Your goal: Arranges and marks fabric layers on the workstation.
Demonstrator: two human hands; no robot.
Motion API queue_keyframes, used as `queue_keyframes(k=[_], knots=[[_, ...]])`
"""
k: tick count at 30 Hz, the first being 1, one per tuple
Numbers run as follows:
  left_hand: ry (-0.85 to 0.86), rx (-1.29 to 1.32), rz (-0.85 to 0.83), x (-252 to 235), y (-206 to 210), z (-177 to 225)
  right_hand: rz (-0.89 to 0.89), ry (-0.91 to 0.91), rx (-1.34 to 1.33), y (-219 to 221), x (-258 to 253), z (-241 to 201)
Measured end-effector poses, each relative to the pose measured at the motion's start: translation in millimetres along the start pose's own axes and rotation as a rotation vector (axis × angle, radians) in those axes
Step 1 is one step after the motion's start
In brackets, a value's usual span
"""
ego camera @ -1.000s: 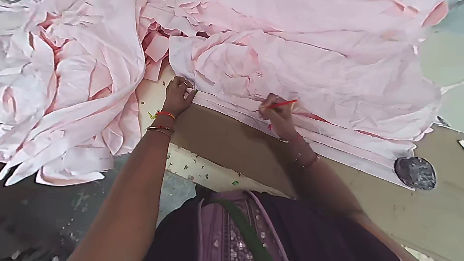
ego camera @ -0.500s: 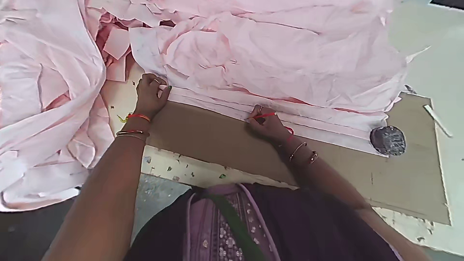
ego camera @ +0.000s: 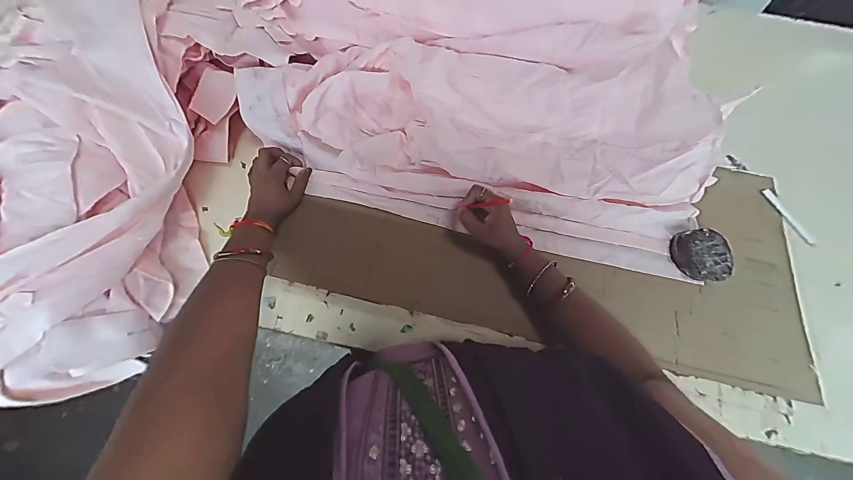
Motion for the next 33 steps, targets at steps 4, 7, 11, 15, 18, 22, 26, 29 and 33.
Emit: queue_keyframes(k=[4,7,11,15,18,22,26,29,33], knots=[[-0.028,0.002,-0.013,-2,2,-4,0.005,0.001,0.045,-4,-3,7],[-0.023,0.000,-0.013,-3,3,-5,-0.036,0.018,0.083,-3,-6,8],[-0.002,0.010,-0.008,-4,4,-6,-0.028,-0.013,0.107,0,-10,16],[-0.033,0.004,-0.016,-6,5,-7,-0.024,0.012,0.148,-1,-12,14],[-0.032,-0.006,-0.019,-7,5,-8,-0.037,-0.030,0.133,0,-13,14],[-0.026,-0.002,-0.016,-7,7,-11,0.047,0.088,-0.082,-9,-2,-5],[0.010,-0.013,0.007,-12,11,-23,0.274,0.101,-0.538,-49,25,-9],[0.023,0.005,-0.004,-18,11,-22,0.189,0.122,-0.199,-76,50,-6],[0.021,0.009,-0.017,-20,10,-18,0.093,0.142,-0.051,-70,73,11]])
Point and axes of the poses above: each hand's wrist, its own x-axis away from the middle knuckle, its own y-axis out of the palm, z = x × y, the point moved 7 cm from there along -x, towards the middle knuckle, and after that the axes turned 10 degrees about -y, right-handed, at the moved point
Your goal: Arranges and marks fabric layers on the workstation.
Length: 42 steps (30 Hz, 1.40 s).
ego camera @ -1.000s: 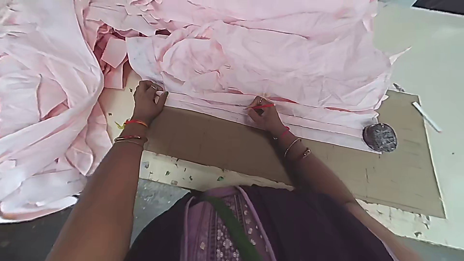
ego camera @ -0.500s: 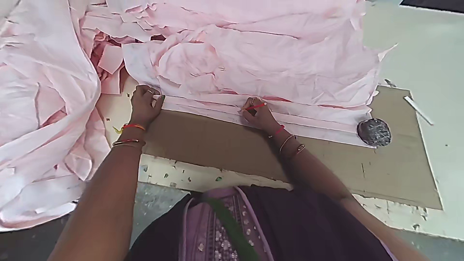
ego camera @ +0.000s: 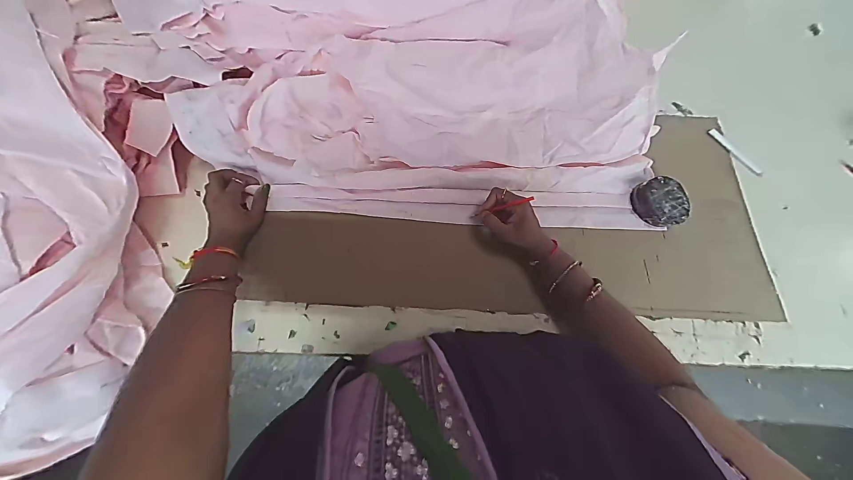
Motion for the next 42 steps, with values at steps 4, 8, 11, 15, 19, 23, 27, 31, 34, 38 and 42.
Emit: queue_keyframes(k=[4,8,11,15,19,23,27,31,34,38,42], knots=[[-0.020,-0.011,0.005,-2,1,0,-0.039,0.011,0.077,3,3,3],[-0.031,-0.019,0.003,-3,0,2,-0.028,-0.004,0.159,4,1,2],[-0.026,-0.019,-0.001,-2,0,4,-0.015,-0.033,0.198,4,1,1],[-0.024,-0.018,0.003,-3,0,4,-0.040,0.002,0.204,5,-1,-3],[-0.036,-0.020,-0.001,-2,1,2,-0.028,-0.028,0.146,2,-1,1],[-0.052,-0.018,-0.011,-2,1,5,0.080,-0.074,0.176,-10,-19,-5],[-0.033,-0.022,0.010,-5,-2,6,0.018,-0.101,0.203,-8,-23,0],[-0.044,-0.020,0.003,-2,1,3,-0.011,-0.096,0.238,-6,-9,-11],[-0.051,-0.020,0.002,-3,0,1,0.003,-0.079,0.271,-6,-10,-9],[-0.071,-0.012,-0.005,-3,0,2,-0.002,-0.059,0.261,-6,-14,-11],[-0.064,-0.018,-0.010,-2,-1,6,0.010,-0.065,0.266,-5,-14,-13]])
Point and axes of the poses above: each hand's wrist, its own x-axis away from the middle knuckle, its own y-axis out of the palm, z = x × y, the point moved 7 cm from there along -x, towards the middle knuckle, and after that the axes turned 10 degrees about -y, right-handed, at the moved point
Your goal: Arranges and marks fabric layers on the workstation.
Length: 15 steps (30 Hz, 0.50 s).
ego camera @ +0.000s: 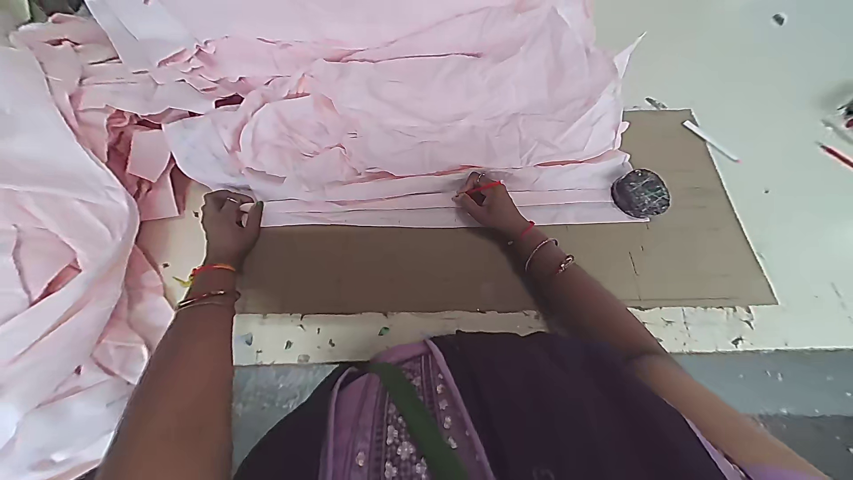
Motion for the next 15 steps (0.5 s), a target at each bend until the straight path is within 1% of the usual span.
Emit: queue_keyframes(k=[1,2,4,5,6,7,9,11,13,15], knots=[[-0.006,0.000,-0.006,0,0,0,0.009,0.031,-0.060,-1,3,1],[-0.007,0.005,-0.006,0,0,0,0.038,0.086,-0.179,-5,8,3],[0.004,0.010,0.002,0,-2,0,0.198,0.196,-0.457,-21,19,7],[0.013,0.014,0.006,-1,-1,-1,0.305,0.209,-0.547,-35,24,9],[0.024,0.015,0.005,-1,1,-3,0.398,0.191,-0.581,-51,30,13],[0.038,0.005,0.005,-2,3,-6,0.418,0.155,-0.554,-65,38,17],[0.046,-0.007,0.005,-3,5,-9,0.316,0.107,-0.376,-82,55,19],[0.051,-0.026,0.011,-3,5,-11,0.205,0.136,-0.209,-78,68,22],[0.056,-0.034,0.021,-3,4,-9,0.145,0.140,-0.134,-72,72,28],[0.061,-0.039,0.025,-2,2,-5,0.120,0.151,-0.114,-69,71,29]])
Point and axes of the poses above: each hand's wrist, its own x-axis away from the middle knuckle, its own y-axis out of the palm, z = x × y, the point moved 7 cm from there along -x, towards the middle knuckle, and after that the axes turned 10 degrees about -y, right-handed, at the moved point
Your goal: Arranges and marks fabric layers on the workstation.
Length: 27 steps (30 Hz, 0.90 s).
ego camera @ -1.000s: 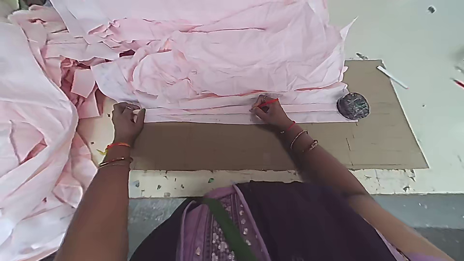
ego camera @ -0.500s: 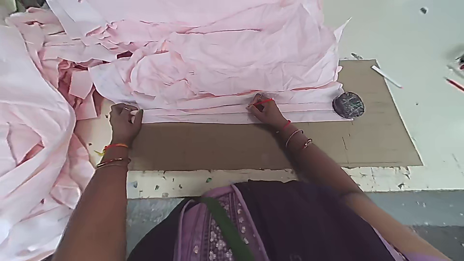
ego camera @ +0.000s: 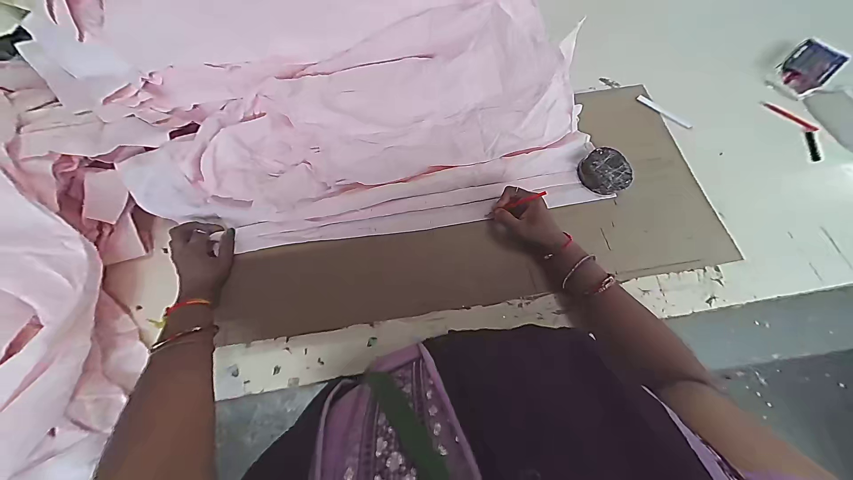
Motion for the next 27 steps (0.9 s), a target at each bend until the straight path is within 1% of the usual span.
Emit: queue_keyframes(k=[8,15,17,19,21,24,27], knots=[[0.013,0.018,0.001,0,0,0,0.028,0.006,0.104,0,-4,8],[0.020,0.029,0.008,1,-1,2,-0.003,0.032,0.095,1,-3,6],[0.016,0.026,0.004,1,-1,3,-0.027,0.028,0.037,-1,-5,3],[0.016,0.019,0.008,0,-2,4,0.023,0.015,-0.042,-8,-13,1],[0.011,0.027,0.009,1,-1,4,0.077,-0.012,-0.056,-12,-30,14],[0.003,0.024,0.014,-2,0,0,0.046,-0.045,0.008,-7,-41,29],[0.004,0.032,0.012,0,-1,0,0.033,-0.090,0.050,-3,-28,15]])
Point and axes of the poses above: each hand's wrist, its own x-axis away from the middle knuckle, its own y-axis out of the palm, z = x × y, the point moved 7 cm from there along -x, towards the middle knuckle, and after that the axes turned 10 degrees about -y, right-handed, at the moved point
